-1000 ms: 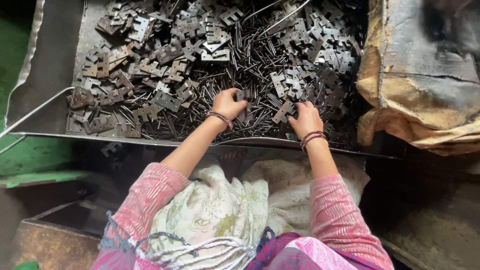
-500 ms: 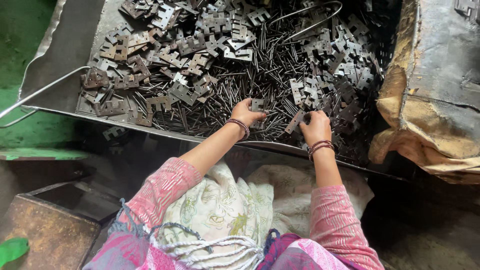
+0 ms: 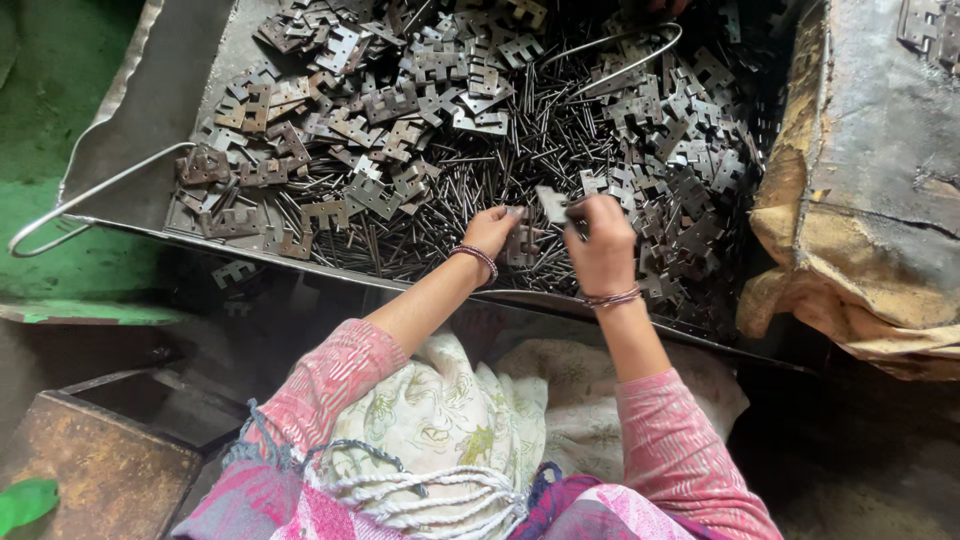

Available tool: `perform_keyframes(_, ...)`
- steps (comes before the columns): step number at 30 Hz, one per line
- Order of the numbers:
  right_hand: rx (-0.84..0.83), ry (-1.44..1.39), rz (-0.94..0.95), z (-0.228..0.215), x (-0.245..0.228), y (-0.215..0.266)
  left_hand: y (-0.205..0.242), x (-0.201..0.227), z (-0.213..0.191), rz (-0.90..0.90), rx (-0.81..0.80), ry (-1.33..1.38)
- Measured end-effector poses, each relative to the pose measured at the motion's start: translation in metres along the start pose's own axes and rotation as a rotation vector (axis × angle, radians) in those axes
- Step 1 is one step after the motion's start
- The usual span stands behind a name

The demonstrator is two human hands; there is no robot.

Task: The person sits on the floor and sorts small metal parts from a large bin, picking up pieces by hand and placing them into a sack to the right. The task involves repetitive picking and placing of metal components.

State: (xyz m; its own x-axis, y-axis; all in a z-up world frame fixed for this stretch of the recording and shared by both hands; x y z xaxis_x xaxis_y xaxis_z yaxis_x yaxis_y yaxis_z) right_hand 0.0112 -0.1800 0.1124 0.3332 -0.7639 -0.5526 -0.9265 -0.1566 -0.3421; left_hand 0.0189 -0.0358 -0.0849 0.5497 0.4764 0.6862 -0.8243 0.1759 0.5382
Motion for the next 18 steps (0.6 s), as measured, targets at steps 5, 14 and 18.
perform_keyframes(5,-0.207,-0.031,-0.055,0.027,-0.026,0.017,-0.012,-0.009,-0.012,0.024,0.079,0.019)
perform_keyframes(14,-0.304,0.042,-0.112,0.031,-0.025,0.024,-0.015,-0.008,-0.010,0.134,0.029,-0.091)
perform_keyframes(18,-0.249,-0.073,0.134,0.030,-0.002,0.025,-0.006,0.003,-0.004,0.160,0.026,-0.101)
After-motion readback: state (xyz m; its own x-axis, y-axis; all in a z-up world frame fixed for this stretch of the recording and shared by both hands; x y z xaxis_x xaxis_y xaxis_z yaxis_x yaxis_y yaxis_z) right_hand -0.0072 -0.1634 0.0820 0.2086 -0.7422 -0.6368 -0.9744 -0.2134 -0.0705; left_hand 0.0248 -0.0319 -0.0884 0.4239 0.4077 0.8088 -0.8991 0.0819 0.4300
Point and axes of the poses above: each hand's wrist, its own y-axis away from the middle knuckle, its own z-axis out of the palm, x = y × z, the point moved 7 cm from there along -y, towards the middle knuckle, and after that the axes turned 5 degrees about z, right-handed, at the moved point
